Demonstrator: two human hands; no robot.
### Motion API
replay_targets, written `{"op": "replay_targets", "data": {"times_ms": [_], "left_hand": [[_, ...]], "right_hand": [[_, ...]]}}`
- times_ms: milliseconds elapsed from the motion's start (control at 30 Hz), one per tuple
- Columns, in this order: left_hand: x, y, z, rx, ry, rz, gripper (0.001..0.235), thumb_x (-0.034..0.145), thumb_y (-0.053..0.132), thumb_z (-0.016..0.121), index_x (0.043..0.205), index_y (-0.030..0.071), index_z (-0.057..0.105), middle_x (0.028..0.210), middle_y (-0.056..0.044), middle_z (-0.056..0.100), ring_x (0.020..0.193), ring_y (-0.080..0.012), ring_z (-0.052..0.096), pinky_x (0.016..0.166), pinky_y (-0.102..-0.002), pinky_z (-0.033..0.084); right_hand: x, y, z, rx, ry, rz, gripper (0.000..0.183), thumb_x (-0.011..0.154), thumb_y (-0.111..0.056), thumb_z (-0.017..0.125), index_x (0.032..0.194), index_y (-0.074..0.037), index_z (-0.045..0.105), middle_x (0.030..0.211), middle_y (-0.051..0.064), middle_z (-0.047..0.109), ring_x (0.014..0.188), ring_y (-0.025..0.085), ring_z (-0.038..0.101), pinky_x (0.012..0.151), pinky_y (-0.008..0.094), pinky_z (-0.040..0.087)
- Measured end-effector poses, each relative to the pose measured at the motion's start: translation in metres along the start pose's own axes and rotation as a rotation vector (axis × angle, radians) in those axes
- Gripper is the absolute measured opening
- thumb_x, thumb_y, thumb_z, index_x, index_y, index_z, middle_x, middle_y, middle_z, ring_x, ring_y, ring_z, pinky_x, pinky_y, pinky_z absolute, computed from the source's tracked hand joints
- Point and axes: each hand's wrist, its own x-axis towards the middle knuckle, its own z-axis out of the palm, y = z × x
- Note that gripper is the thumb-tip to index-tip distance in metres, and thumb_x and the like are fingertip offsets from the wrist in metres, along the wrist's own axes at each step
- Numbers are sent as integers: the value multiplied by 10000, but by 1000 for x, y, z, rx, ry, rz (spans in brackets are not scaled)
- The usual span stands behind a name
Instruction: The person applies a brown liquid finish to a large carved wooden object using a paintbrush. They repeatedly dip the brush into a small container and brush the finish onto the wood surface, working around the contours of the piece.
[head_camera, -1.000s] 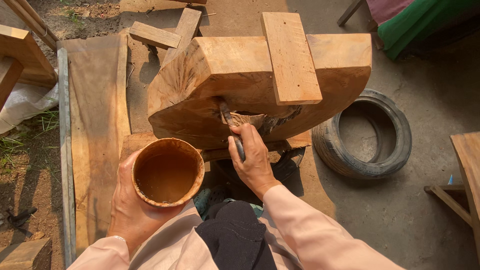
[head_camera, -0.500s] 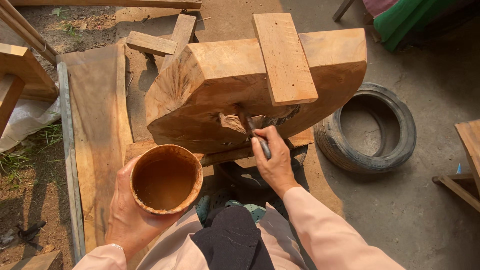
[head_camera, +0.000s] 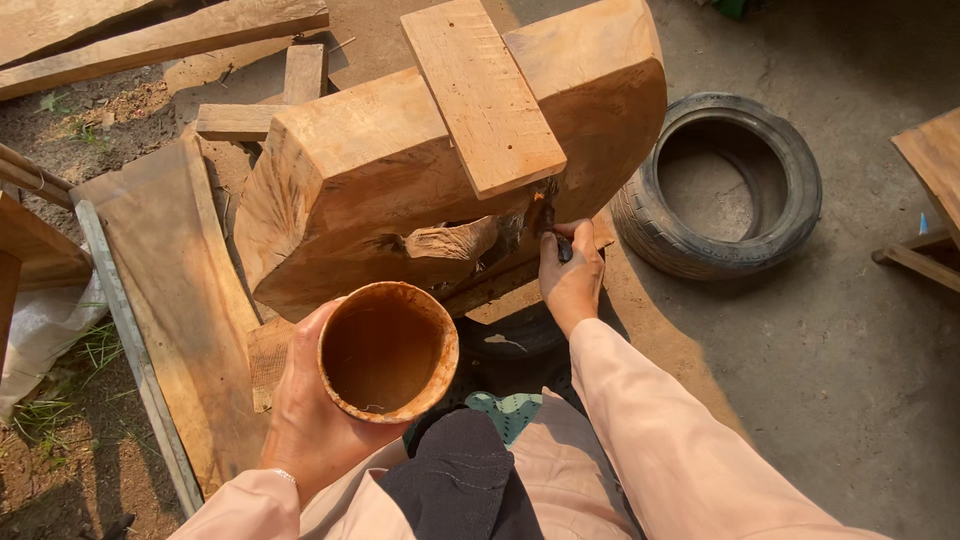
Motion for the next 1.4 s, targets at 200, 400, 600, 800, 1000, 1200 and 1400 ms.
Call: {"op": "replay_targets", "data": {"times_ms": [200, 400, 600, 800, 1000, 1200, 1400], "left_hand": [[31, 14, 28, -17, -119, 245, 1073, 516, 250, 984, 1417, 64, 431, 1379, -165, 523, 1274, -344, 584, 1014, -418, 511], [50, 27, 64, -48, -321, 266, 1088, 508, 243, 984, 1425, 45, 433, 1388, -163, 519, 1290, -346, 566, 1049, -422, 493], [68, 37, 92, -143, -440, 381, 1115, 540, 263, 989, 1459, 38, 398, 1413, -171, 495, 1327, -332, 550, 1086, -420, 493], [88, 43, 117, -104, -513, 340, 1129, 543, 271, 974, 1471, 27, 378, 1405, -167, 512, 1312, -324, 577, 1066, -408, 509], [97, 45, 128, -118, -521, 347, 1123, 561, 293, 981, 1472, 23, 382, 1403, -163, 529, 1306, -308, 596, 1070, -410, 518], [106, 37, 133, -67, -534, 314, 1106, 567, 299, 970, 1470, 24, 392, 1385, -152, 555, 1281, -286, 627, 1059, -396, 521], [114, 40, 142, -64, -542, 341, 1105, 575, 298, 969, 1471, 19, 387, 1387, -156, 553, 1279, -287, 626, 1060, -395, 517]], "right_hand": [[37, 32, 8, 58, 315, 154, 217, 993, -201, 631, 1117, -41, 555, 1001, 179, 702, 913, 321, 703, 843, 412, 533], [32, 98, 32, 31, 217, 135, 230, 975, -204, 663, 1089, -22, 580, 1002, 160, 716, 917, 298, 688, 845, 408, 516], [78, 129, 32, 482, 307, 585, 217, 904, -225, 690, 1003, -42, 631, 932, 82, 700, 818, 197, 669, 742, 331, 540], [117, 144, -45, 1195, 403, 634, 187, 877, -171, 675, 983, -39, 595, 899, 88, 673, 761, 177, 698, 759, 330, 608], [81, 161, -21, 1662, 465, 794, 248, 880, -156, 698, 1005, 43, 619, 915, 145, 702, 807, 191, 677, 827, 299, 609], [42, 197, 43, 1230, 419, 962, 197, 924, -142, 651, 1052, -11, 577, 951, 102, 659, 825, 190, 701, 786, 339, 639], [62, 168, 36, 808, 264, 795, 242, 929, -169, 641, 1086, 4, 578, 985, 115, 671, 796, 180, 713, 710, 310, 621]]}}
